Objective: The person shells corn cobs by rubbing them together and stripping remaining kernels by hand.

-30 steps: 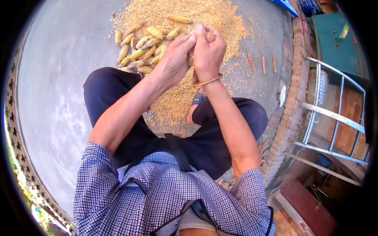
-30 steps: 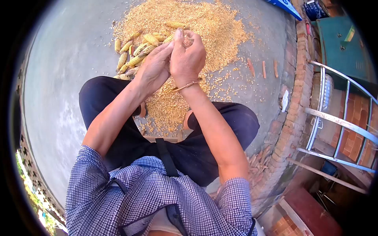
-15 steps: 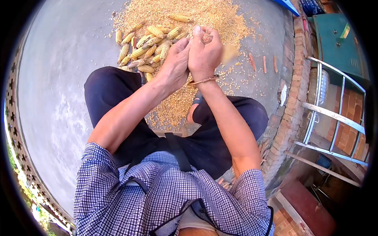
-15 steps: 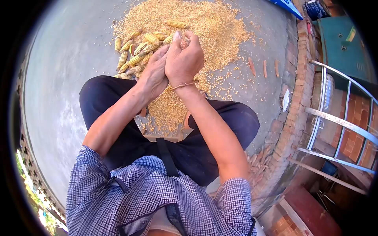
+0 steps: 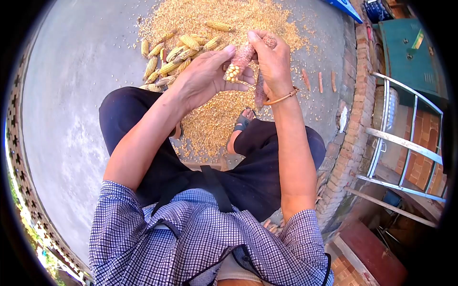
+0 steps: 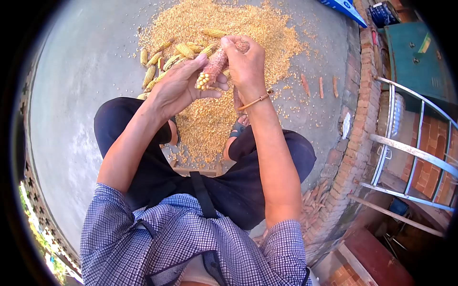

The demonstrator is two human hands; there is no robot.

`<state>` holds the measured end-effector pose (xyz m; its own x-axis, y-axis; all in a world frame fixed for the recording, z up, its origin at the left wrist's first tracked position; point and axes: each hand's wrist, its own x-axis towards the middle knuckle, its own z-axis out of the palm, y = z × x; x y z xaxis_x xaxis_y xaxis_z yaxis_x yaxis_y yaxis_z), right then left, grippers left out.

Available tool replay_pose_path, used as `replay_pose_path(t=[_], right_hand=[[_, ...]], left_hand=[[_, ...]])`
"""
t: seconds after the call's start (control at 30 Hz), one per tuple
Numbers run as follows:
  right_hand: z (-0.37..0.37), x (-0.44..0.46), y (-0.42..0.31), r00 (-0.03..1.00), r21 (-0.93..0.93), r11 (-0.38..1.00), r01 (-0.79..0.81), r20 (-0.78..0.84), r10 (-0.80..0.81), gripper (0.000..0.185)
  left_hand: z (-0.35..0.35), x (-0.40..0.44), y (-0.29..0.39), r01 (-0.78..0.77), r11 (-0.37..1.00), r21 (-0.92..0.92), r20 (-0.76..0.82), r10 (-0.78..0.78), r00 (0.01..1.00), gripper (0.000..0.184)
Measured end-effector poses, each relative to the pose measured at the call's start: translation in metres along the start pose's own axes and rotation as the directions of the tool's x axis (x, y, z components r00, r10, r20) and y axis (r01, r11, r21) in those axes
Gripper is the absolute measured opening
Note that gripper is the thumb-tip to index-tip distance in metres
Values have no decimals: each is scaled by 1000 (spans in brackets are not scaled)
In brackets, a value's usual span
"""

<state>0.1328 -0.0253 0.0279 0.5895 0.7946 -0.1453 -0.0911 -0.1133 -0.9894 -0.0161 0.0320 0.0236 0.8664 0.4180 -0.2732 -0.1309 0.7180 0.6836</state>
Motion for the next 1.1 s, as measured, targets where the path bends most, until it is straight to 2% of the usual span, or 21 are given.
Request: replay_pose_path(t=[0.07,0.17,0.27,0.4,0.53,0.63,0.8,0.9,1.03,1.1], right_hand=[[0,1,-4,997,-11,1000,11,-75,-12,18],[-6,3,0,990,19,997,69,-124,-66,19],[-7,0,2,987,76,994,84,-145,-72,19],[-6,-11,-2,999,59,998,23,-29,-21,20],[-14,-19,-7,956,41,997,-66,290,51,23],[-12,-27,-15,900,97,983,-158,423,102,25],[-5,-33,-23,830,161,962,-219,549,97,28],[1,-33,-13,803,112,981,-160,593,63,26],[23,-48,-14,860,64,992,-104,508,57,25],[29,-52,-12,836,27,992,-122,542,88,21]], left_hand=[[-7,3,1,-21,999,-44,95,26,995,43],[-8,0,5,-39,997,60,42,37,998,42],[2,-6,7,-137,963,230,10,139,990,41],[-4,-5,10,-290,854,432,-58,348,936,39],[-10,-7,25,-297,821,488,-85,383,920,32],[-13,-7,29,-318,782,536,-63,413,909,30],[-11,-7,31,-413,732,542,-15,500,866,36],[-7,-10,29,-379,844,379,-59,431,901,37],[-6,-9,26,-411,906,97,-157,422,893,35],[-5,-9,25,-423,899,111,-159,437,885,34]])
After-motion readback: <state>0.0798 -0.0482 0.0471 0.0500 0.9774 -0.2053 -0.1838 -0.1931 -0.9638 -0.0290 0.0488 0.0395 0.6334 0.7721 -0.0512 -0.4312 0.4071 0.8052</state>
